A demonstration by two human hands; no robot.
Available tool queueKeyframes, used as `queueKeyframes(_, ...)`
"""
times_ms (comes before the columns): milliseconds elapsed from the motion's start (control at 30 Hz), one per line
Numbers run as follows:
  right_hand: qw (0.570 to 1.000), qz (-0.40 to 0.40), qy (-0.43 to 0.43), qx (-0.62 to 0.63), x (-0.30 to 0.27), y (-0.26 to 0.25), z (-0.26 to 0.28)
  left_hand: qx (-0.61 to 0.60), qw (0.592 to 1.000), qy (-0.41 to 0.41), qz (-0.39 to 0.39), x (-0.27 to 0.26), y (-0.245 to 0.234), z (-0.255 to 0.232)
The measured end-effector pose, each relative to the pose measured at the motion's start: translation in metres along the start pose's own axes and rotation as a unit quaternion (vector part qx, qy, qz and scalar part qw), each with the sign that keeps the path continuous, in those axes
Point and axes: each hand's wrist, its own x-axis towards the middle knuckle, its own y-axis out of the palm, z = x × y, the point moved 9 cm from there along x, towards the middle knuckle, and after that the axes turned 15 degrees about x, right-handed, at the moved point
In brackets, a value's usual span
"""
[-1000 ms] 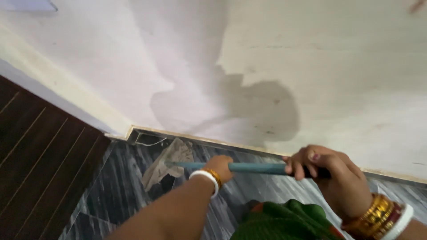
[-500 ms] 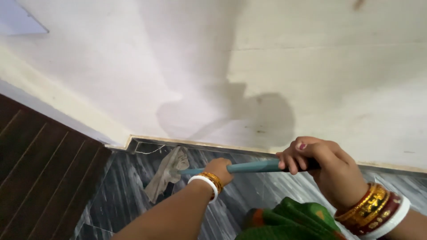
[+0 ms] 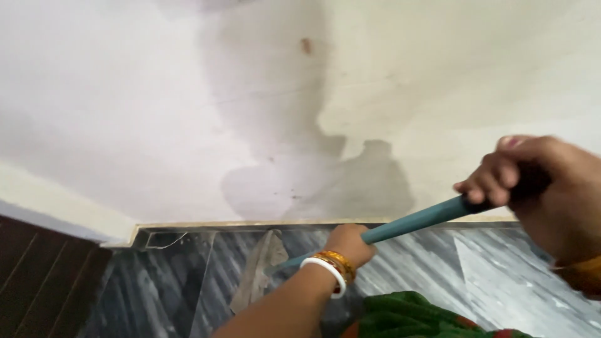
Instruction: Mopping the floor in a bedroom, cleaning under the bed and around the edges of the room.
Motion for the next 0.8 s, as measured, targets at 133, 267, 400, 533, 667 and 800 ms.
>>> queueKeyframes(133,0.993,0.054,-0.072,0.078,0.004,-0.041,0.039,0.006,0.998,0.053,-0.039,0.013,-0.002,-0.058)
queueKeyframes(267,0.99,0.022,-0.109,0.081,0.01,-0.072,0.034,-0.023,0.999,0.032,-0.036,0.016,-0.006,-0.064)
queueKeyframes(400,0.985,0.013,-0.1,0.139,0.019,-0.06,0.009,-0.038,0.999,-0.011,0.011,0.005,-0.019,-0.042)
queueKeyframes(533,0.993,-0.05,-0.058,0.095,0.011,0.008,-0.003,-0.039,0.998,-0.025,0.035,0.008,-0.005,0.005)
queueKeyframes(667,0.991,-0.107,0.011,0.078,0.008,0.03,-0.048,-0.015,1.0,-0.001,-0.004,0.011,0.012,0.063)
queueKeyframes(800,0.991,-0.083,0.067,0.075,0.005,0.054,-0.105,0.018,0.998,-0.06,0.022,0.012,0.049,0.145)
